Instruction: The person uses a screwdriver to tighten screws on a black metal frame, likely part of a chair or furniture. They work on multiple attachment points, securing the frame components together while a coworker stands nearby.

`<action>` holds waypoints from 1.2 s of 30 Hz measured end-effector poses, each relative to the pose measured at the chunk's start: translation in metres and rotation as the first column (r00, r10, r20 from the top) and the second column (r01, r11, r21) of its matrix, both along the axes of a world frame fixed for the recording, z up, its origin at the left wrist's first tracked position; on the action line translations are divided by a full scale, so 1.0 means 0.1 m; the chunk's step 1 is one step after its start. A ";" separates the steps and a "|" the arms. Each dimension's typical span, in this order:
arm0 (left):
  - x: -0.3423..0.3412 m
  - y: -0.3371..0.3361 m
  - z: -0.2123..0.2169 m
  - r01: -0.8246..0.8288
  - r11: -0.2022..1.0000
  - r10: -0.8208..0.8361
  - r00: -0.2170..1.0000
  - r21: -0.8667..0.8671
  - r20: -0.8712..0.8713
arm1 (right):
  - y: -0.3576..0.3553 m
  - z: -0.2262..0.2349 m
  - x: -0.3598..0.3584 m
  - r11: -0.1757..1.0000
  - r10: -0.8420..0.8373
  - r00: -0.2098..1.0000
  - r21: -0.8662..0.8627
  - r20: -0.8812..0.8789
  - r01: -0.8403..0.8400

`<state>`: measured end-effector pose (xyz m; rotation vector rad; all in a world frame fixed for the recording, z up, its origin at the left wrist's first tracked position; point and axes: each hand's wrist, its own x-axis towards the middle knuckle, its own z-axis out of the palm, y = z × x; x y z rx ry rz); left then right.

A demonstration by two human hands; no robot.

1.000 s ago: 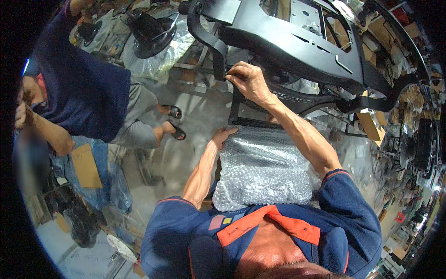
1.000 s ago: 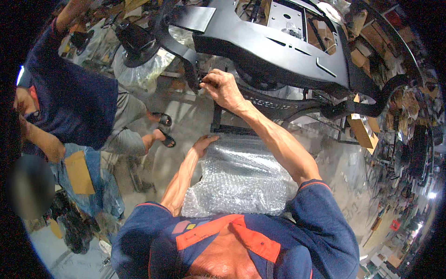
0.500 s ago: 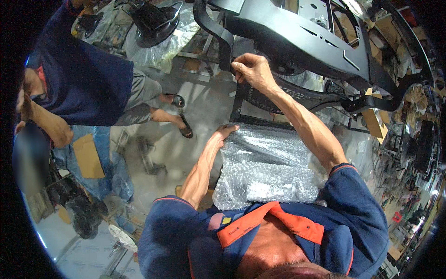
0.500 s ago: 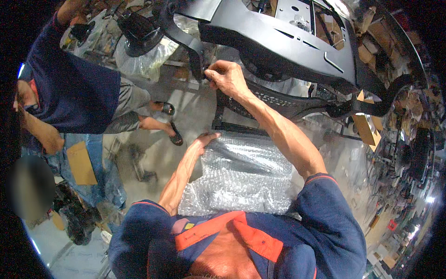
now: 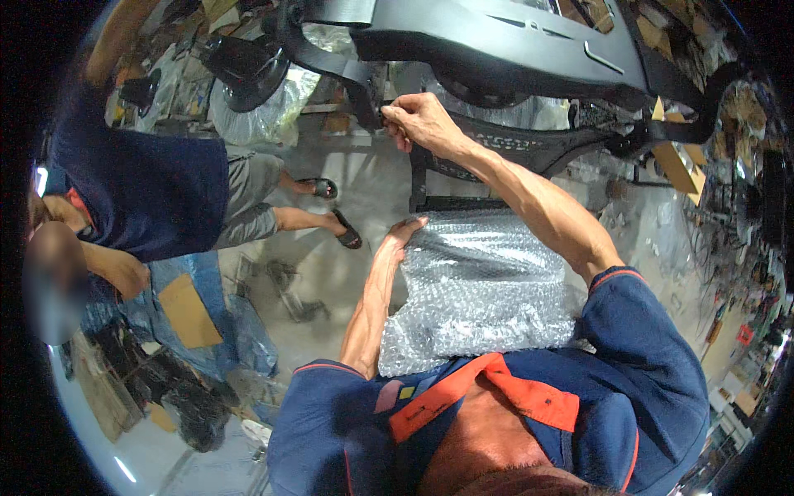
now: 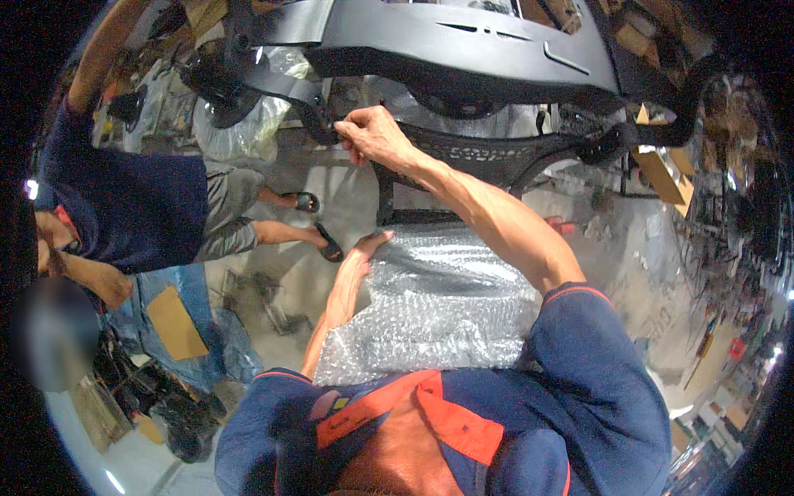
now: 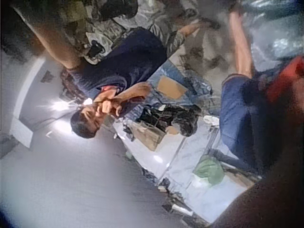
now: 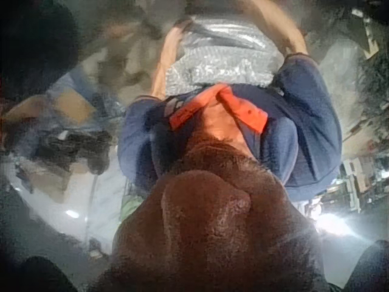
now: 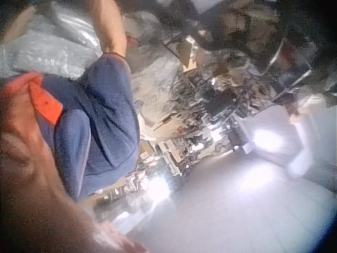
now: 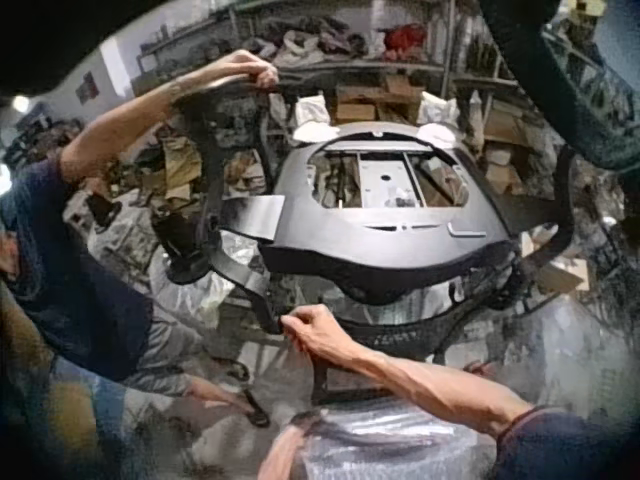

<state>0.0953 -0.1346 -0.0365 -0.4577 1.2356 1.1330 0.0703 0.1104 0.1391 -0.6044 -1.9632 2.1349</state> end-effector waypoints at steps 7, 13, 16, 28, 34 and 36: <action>-0.01 -0.05 -0.15 -0.007 1.000 0.007 1.000 0.001 -0.006 | -0.08 0.04 0.05 0.993 -0.112 0.983 -0.046 -0.148 0.106; -0.02 -0.07 -0.25 -0.002 0.999 0.003 1.000 -0.044 0.012 | -0.06 0.08 0.07 0.990 -0.036 0.999 -0.138 0.011 0.037; -0.02 -0.09 -0.25 -0.010 0.999 0.011 1.000 -0.031 0.026 | -0.12 0.08 0.05 0.983 -0.148 0.988 -0.116 -0.037 0.143; -0.02 -0.12 -0.26 0.067 0.996 -0.066 0.997 0.061 -0.027 | -0.19 0.06 0.07 0.938 -0.183 0.981 0.287 -0.072 0.196; -0.05 -0.12 -0.21 0.147 0.986 -0.148 0.989 0.073 0.001 | -0.27 0.09 0.04 0.944 -0.231 0.960 0.203 -0.157 0.260; -0.03 -0.12 -0.15 0.130 0.991 -0.128 0.991 0.037 -0.039 | -0.27 0.14 0.04 0.961 -0.224 0.974 0.159 -0.028 0.226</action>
